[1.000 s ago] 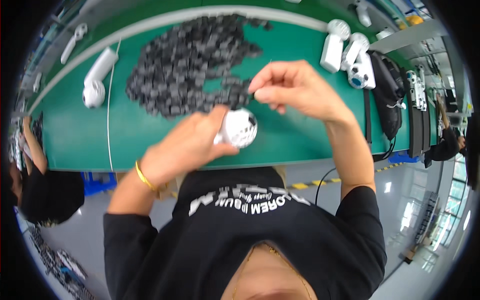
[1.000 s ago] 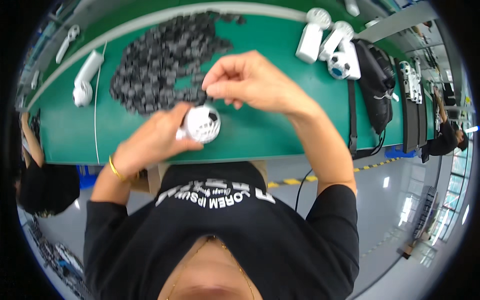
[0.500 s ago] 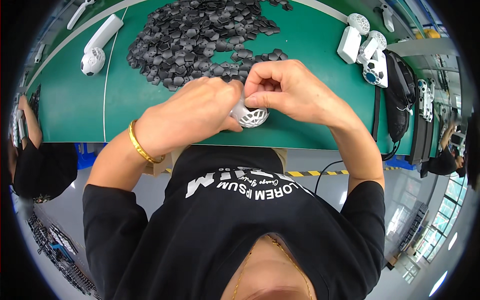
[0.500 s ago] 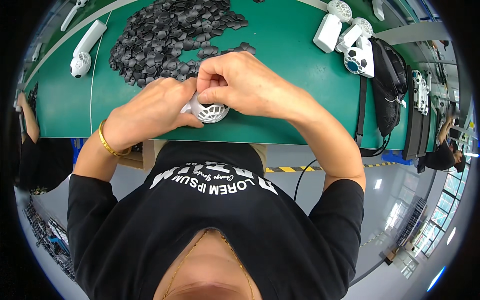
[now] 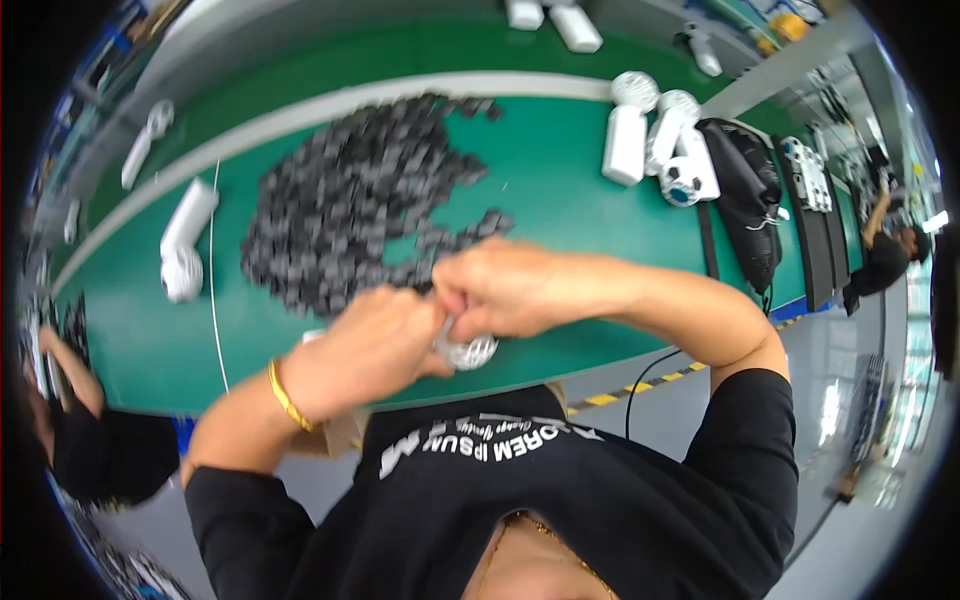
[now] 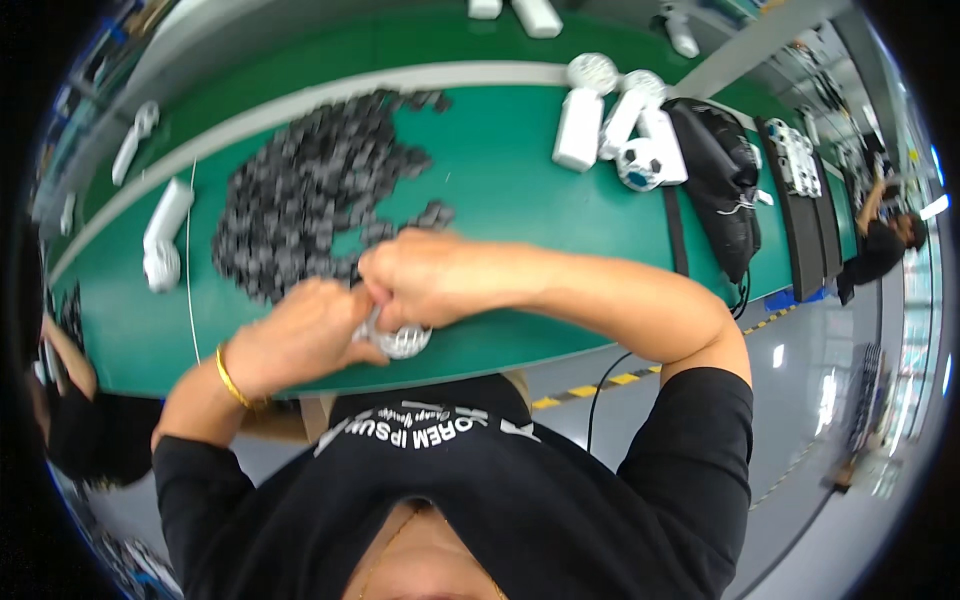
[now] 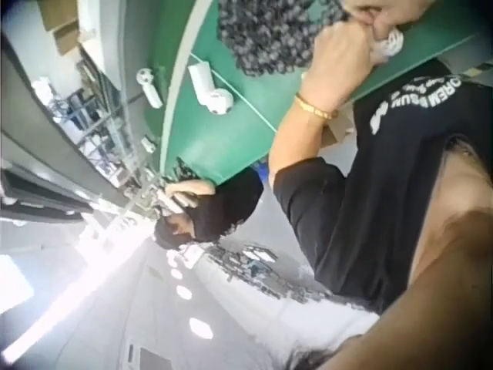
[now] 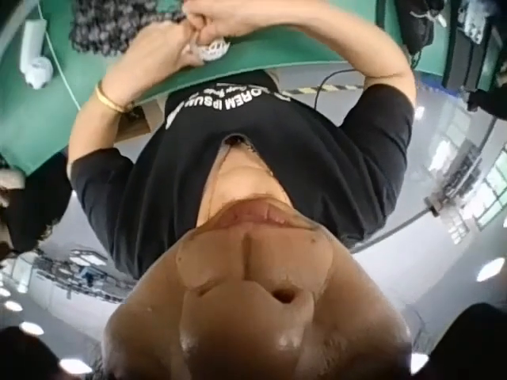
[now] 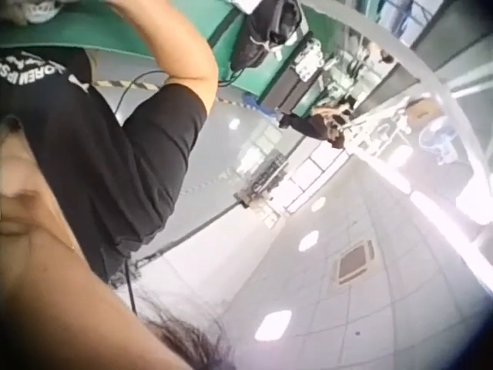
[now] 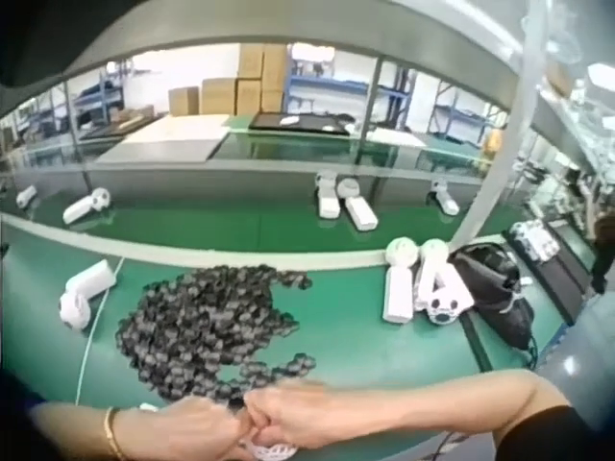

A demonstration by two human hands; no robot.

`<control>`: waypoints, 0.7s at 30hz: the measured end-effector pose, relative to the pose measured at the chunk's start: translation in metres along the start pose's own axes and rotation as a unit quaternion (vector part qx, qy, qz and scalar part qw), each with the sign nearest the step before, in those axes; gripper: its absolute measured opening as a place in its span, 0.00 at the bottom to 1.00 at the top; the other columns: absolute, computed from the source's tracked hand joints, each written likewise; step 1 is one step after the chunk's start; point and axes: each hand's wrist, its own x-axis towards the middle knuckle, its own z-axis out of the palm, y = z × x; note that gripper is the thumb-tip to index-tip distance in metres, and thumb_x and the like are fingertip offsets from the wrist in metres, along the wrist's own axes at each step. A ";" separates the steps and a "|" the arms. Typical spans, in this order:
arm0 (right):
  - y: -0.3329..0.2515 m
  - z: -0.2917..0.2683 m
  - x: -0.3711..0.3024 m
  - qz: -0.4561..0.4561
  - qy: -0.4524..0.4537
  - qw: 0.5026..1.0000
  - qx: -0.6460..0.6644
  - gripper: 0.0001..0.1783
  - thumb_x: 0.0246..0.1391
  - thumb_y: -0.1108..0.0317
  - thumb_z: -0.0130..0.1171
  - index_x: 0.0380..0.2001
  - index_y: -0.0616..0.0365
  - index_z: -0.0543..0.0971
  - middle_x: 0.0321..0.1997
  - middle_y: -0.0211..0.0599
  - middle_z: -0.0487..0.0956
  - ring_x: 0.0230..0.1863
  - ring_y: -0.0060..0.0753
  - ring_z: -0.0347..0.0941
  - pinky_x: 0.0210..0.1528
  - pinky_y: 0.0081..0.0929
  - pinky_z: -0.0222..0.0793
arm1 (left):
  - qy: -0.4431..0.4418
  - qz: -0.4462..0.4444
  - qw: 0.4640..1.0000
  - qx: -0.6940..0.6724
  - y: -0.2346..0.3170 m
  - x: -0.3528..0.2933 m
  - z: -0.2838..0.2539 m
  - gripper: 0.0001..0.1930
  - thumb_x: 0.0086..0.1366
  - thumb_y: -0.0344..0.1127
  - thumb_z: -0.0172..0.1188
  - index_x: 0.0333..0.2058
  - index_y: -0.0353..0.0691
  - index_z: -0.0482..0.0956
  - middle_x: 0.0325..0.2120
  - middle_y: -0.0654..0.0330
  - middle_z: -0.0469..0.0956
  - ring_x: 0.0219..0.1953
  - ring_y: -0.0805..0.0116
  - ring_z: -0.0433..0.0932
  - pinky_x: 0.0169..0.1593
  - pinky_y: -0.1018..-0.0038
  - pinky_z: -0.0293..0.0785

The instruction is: Assembling small black components into a white plastic housing on a factory production line.

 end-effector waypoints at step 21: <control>0.233 -0.265 0.019 0.494 0.355 0.757 -0.240 0.35 0.49 0.54 0.64 0.55 0.62 0.66 0.52 0.53 0.76 0.52 0.53 0.74 0.55 0.43 0.69 | 0.276 -0.252 0.913 0.166 -0.232 0.195 -0.166 0.30 0.52 0.41 0.69 0.51 0.36 0.71 0.39 0.46 0.79 0.45 0.46 0.77 0.49 0.59 0.73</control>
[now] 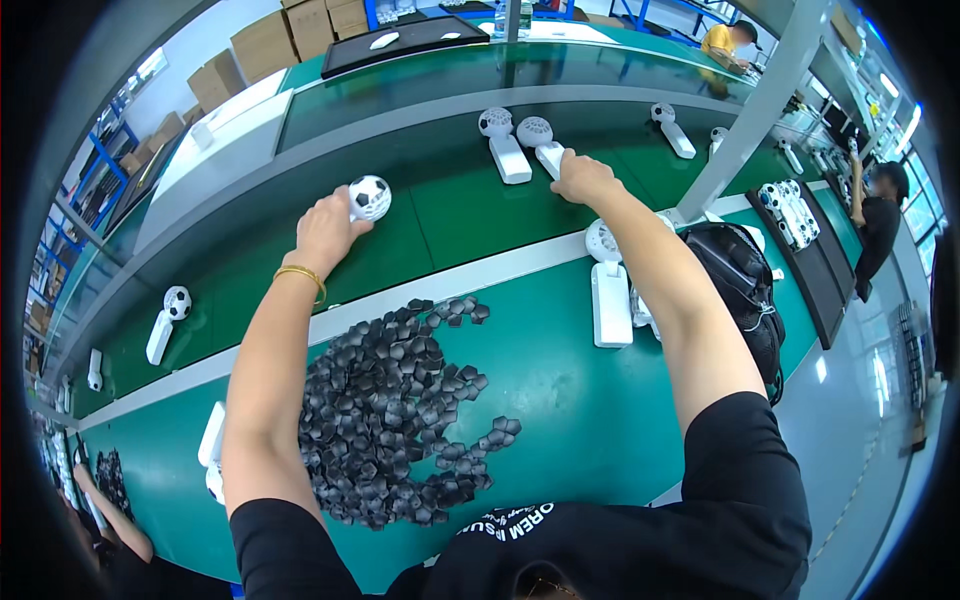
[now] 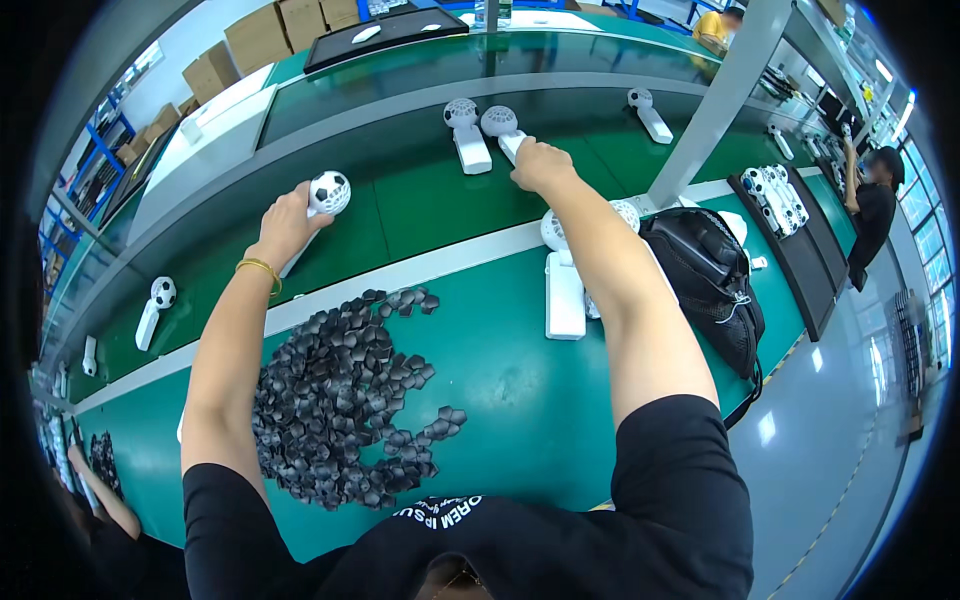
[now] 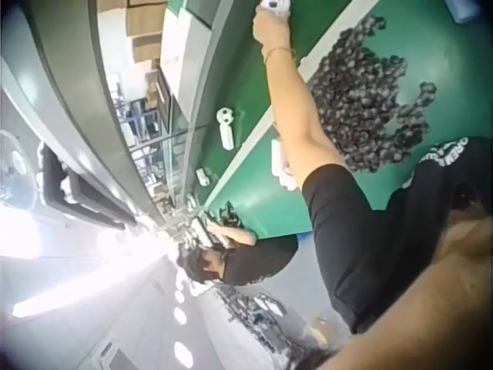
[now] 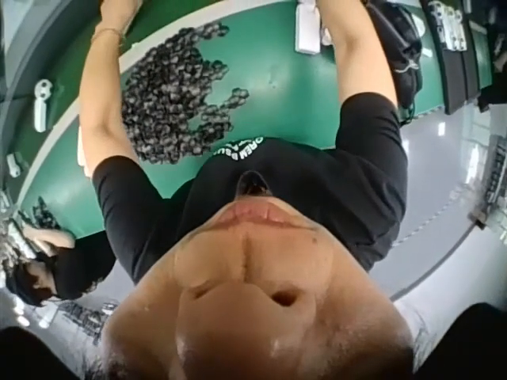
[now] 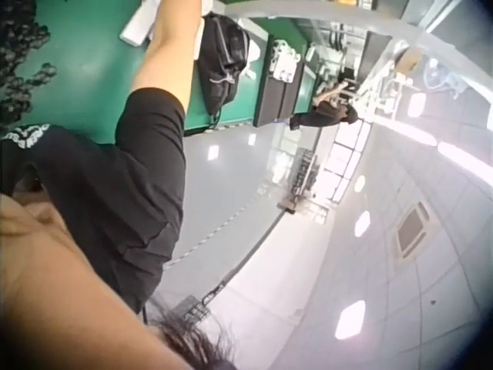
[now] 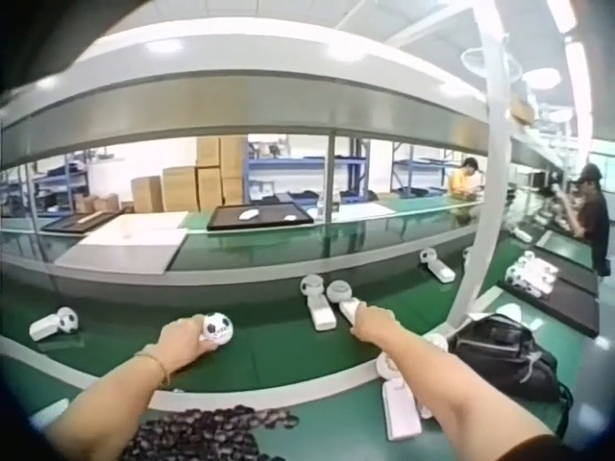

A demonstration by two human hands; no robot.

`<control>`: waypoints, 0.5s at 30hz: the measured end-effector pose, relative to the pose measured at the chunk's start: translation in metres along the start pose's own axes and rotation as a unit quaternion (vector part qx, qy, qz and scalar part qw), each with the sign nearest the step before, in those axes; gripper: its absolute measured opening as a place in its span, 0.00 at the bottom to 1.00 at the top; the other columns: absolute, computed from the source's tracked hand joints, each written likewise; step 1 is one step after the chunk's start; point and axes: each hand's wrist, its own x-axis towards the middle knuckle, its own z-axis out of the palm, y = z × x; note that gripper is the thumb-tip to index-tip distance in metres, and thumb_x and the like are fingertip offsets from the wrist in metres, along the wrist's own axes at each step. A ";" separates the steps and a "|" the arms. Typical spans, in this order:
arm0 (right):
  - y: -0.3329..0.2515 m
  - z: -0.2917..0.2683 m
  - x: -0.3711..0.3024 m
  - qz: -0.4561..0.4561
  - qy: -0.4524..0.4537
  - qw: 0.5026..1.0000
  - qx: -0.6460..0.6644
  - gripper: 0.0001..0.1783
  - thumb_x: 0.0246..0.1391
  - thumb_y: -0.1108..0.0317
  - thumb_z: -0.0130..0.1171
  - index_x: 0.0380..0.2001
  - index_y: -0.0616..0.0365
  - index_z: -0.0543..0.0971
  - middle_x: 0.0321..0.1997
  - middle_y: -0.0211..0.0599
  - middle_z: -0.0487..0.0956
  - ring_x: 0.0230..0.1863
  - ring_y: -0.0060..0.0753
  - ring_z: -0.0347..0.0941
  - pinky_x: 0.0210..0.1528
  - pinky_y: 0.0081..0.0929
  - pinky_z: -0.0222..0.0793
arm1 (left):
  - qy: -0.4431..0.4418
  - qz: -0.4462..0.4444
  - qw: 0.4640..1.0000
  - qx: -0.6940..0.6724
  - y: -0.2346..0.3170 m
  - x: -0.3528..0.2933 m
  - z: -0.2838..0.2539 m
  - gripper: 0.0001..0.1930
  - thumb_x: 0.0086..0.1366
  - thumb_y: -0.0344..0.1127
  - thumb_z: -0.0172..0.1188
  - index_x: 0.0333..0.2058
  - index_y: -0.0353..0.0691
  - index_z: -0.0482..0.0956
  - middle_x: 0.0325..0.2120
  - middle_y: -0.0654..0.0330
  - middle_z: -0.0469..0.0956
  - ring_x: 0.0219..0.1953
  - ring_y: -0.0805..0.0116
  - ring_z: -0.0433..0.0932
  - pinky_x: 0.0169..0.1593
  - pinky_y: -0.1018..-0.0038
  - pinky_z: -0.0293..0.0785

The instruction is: Assembling small black components into a white plastic housing on a factory production line.

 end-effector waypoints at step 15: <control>0.020 -0.050 -0.193 -0.196 0.079 0.916 0.342 0.33 0.50 0.61 0.64 0.56 0.62 0.66 0.44 0.42 0.80 0.40 0.32 0.77 0.45 0.27 0.71 | -0.028 0.035 0.869 -0.492 0.071 -0.146 -0.050 0.34 0.63 0.49 0.61 0.61 0.34 0.63 0.55 0.47 0.68 0.57 0.58 0.70 0.57 0.63 0.68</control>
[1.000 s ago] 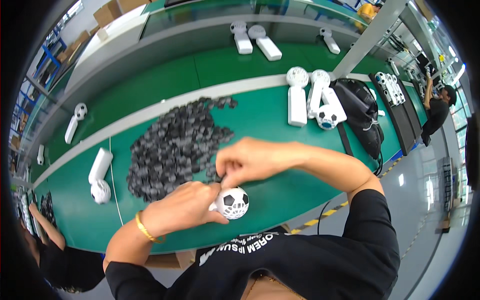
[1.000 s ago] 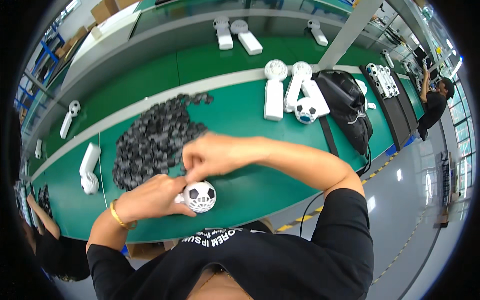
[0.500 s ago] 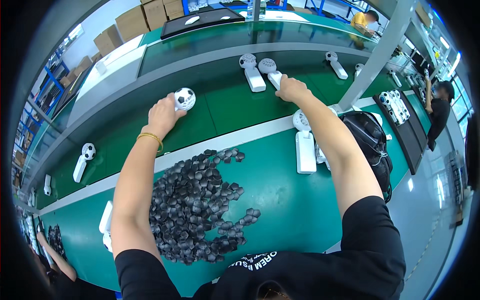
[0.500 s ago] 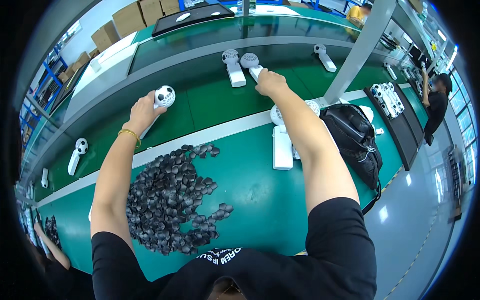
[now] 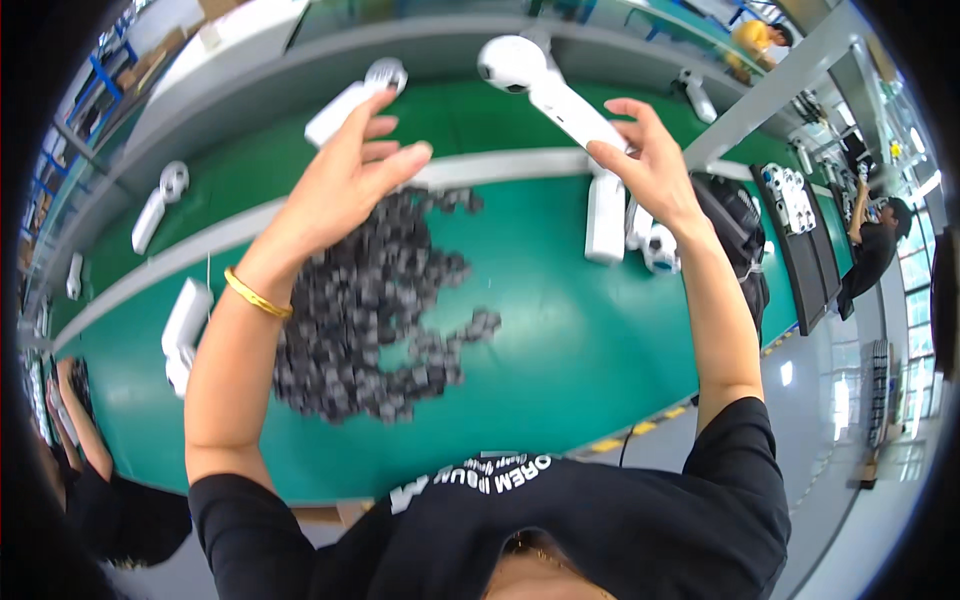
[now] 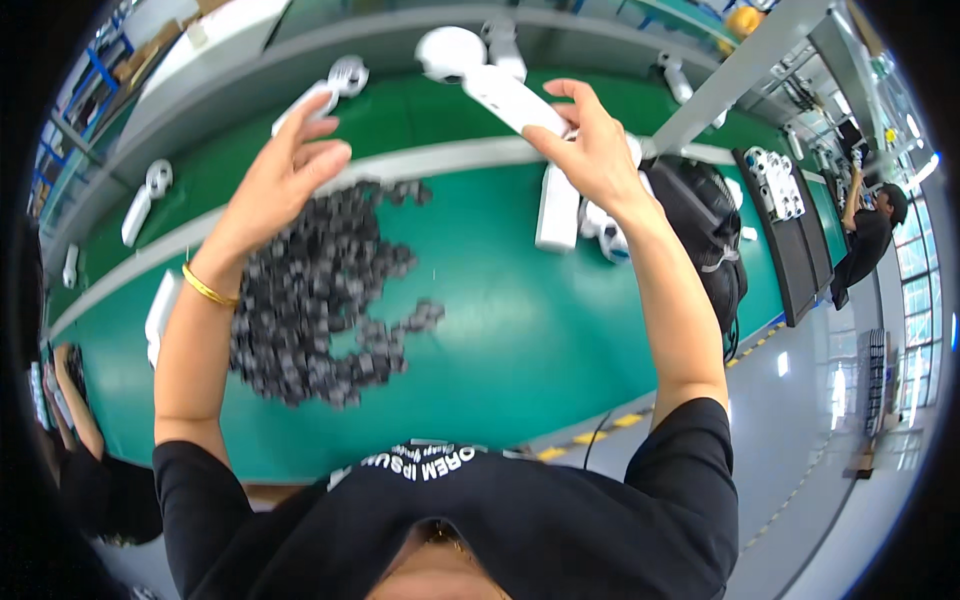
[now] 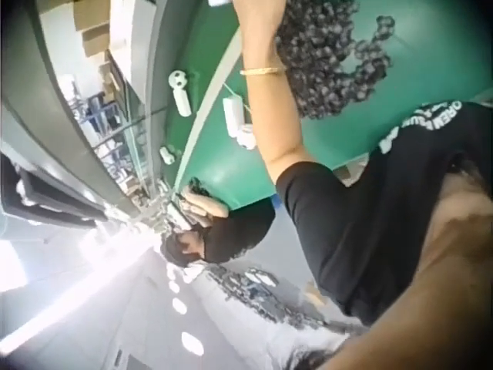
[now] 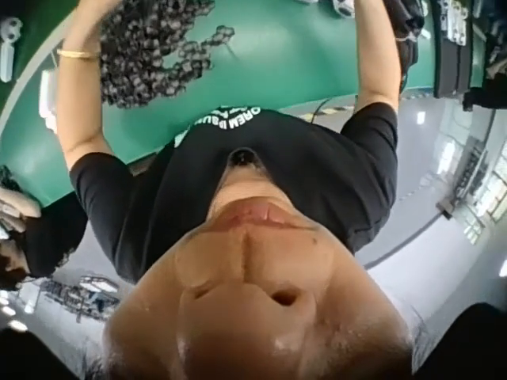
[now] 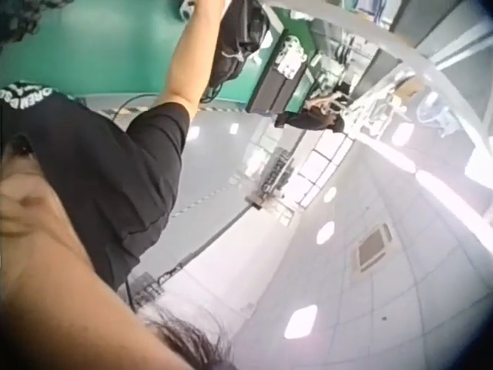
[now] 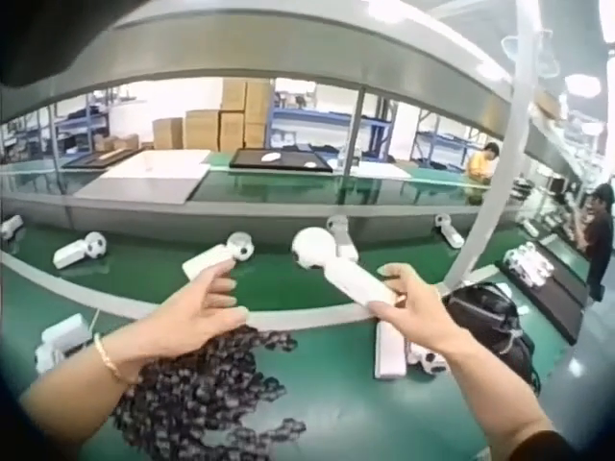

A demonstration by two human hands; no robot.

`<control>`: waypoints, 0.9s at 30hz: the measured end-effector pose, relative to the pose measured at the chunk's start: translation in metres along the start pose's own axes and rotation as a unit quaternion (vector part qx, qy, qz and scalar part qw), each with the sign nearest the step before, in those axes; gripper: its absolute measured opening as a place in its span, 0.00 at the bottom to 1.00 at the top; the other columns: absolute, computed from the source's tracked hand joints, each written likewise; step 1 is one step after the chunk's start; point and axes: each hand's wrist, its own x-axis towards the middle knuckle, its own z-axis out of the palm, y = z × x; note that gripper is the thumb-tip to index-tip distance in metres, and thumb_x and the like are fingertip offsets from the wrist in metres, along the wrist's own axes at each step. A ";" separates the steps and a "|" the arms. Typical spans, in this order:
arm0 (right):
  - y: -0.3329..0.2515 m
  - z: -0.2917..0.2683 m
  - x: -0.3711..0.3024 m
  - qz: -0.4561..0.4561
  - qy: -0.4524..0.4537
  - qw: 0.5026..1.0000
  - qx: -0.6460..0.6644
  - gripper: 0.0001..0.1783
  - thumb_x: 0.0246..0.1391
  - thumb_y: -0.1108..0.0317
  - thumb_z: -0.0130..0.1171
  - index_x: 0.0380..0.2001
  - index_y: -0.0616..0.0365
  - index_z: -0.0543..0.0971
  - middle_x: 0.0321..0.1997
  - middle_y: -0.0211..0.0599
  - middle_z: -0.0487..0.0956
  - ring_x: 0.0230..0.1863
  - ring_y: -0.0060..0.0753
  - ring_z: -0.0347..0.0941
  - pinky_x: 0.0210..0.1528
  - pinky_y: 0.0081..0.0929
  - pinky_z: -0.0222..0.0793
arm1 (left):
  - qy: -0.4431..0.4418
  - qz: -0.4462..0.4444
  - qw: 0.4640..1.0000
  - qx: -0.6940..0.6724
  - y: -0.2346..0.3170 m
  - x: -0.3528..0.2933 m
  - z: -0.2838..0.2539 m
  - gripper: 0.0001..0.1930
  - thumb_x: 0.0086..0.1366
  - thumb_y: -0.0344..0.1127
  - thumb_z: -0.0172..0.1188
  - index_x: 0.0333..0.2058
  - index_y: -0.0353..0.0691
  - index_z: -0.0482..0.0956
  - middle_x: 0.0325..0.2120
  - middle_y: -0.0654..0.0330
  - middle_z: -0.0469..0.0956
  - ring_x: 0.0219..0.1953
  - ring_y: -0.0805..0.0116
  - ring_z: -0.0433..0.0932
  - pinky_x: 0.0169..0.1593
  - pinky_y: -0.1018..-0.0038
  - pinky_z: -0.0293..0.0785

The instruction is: Assembling small black components into a white plastic housing on a factory production line.

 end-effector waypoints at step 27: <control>-0.064 0.135 -0.125 -0.261 -0.128 0.956 0.027 0.07 0.48 0.75 0.63 0.33 0.60 0.80 0.32 0.34 0.77 0.33 0.33 0.74 0.34 0.28 0.71 | 0.040 -0.152 0.842 -0.517 -0.010 -0.248 0.035 0.32 0.59 0.44 0.63 0.55 0.30 0.63 0.42 0.47 0.74 0.39 0.62 0.79 0.30 0.70 0.82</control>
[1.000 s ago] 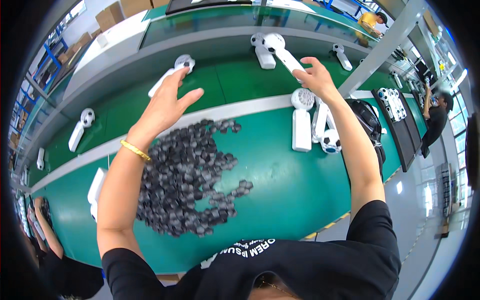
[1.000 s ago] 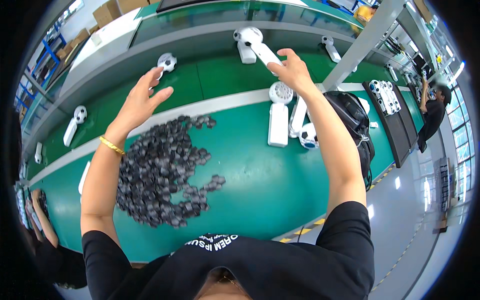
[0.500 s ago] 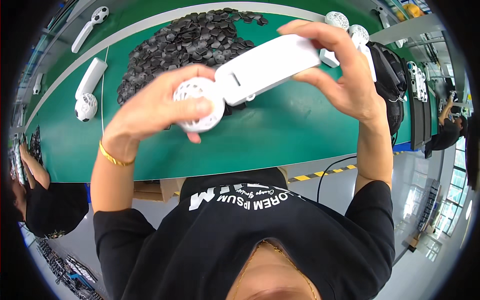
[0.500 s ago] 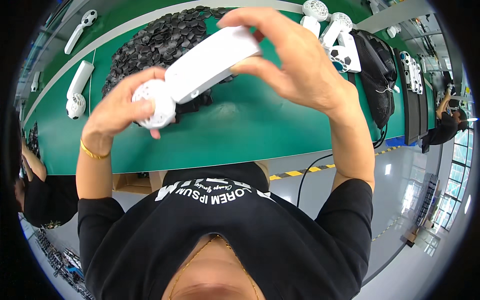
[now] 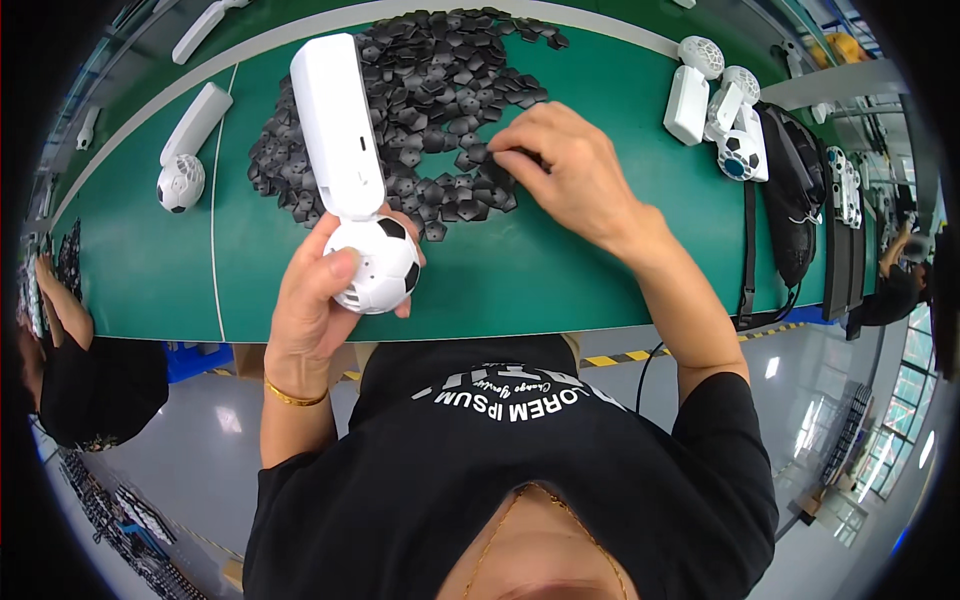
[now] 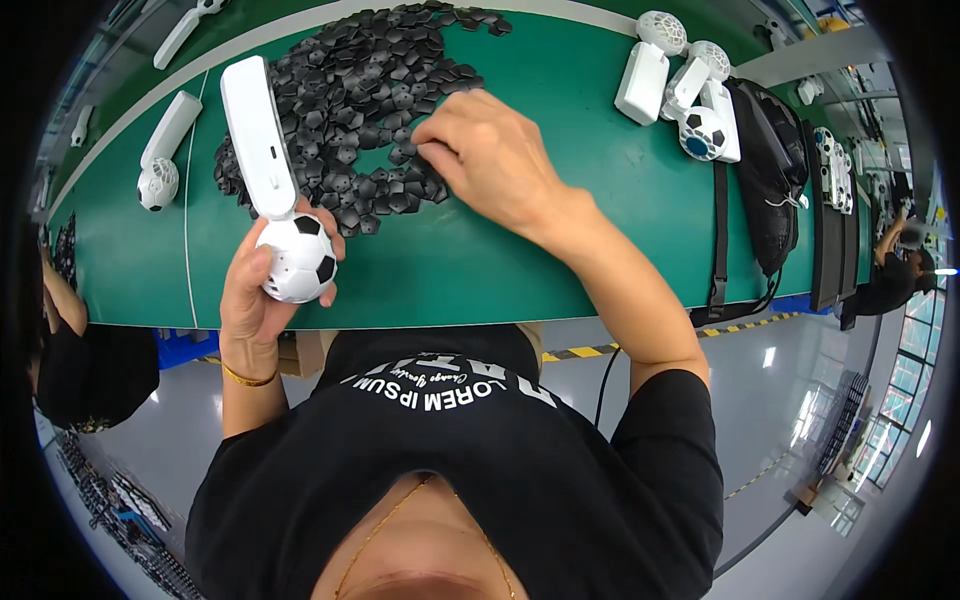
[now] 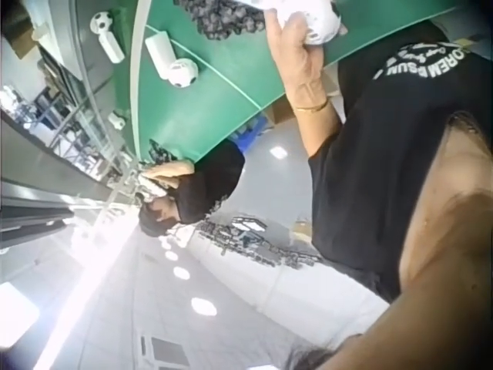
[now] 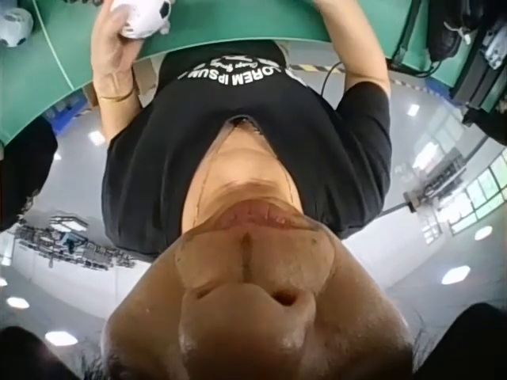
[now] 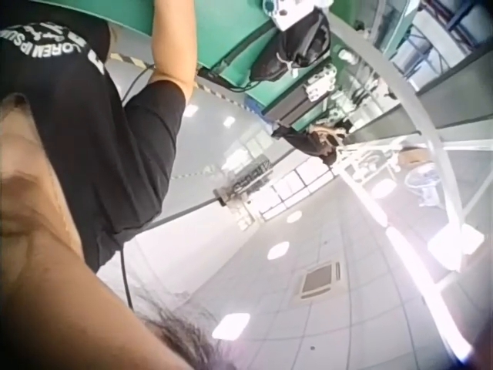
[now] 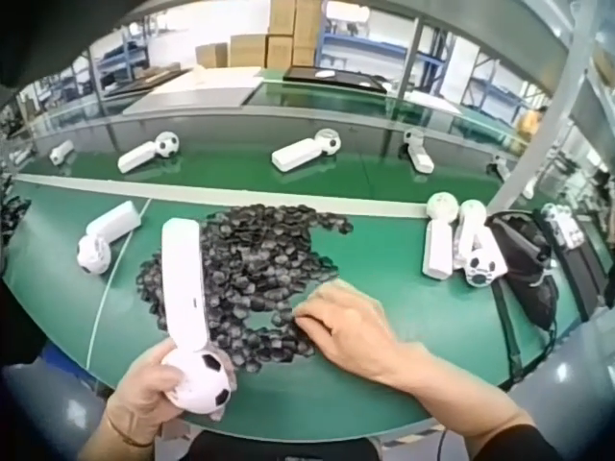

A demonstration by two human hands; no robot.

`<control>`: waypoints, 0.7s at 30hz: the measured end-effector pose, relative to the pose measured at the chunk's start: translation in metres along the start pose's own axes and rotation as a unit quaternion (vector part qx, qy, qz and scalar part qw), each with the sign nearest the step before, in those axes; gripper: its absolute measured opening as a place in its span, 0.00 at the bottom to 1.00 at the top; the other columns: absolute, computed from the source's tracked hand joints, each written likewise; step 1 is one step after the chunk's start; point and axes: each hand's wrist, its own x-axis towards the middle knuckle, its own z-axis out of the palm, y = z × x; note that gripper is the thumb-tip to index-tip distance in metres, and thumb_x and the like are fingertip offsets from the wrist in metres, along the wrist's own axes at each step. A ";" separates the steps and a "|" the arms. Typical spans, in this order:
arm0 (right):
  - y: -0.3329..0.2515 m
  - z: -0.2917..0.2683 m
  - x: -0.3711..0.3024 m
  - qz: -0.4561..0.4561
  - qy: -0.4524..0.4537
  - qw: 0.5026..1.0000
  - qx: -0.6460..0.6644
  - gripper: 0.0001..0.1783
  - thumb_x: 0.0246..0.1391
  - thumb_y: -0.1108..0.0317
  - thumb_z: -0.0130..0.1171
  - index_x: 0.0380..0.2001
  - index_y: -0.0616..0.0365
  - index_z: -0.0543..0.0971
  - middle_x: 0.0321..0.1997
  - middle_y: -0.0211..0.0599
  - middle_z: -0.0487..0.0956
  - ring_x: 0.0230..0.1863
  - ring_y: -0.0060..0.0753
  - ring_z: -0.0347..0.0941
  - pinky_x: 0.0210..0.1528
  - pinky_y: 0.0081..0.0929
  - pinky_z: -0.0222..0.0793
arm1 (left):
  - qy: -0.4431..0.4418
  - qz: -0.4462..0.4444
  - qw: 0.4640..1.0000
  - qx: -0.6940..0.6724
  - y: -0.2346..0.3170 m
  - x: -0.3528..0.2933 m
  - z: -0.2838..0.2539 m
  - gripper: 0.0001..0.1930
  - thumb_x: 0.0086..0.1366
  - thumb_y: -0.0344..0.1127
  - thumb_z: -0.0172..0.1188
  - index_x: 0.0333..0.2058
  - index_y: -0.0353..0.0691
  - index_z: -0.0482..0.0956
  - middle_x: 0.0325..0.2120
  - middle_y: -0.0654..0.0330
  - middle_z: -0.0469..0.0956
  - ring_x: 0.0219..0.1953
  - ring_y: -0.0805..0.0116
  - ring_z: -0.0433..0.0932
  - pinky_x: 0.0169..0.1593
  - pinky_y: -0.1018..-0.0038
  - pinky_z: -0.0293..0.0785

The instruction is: Assembling small black components into a white plastic housing on a factory production line.

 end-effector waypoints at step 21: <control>-0.007 0.020 0.024 -0.234 -0.128 0.930 -0.253 0.09 0.38 0.74 0.61 0.29 0.60 0.79 0.30 0.34 0.73 0.34 0.34 0.71 0.30 0.29 0.72 | 0.076 0.032 0.995 -0.047 -0.004 0.011 0.004 0.25 0.66 0.44 0.54 0.54 0.33 0.64 0.43 0.50 0.75 0.38 0.64 0.78 0.33 0.68 0.78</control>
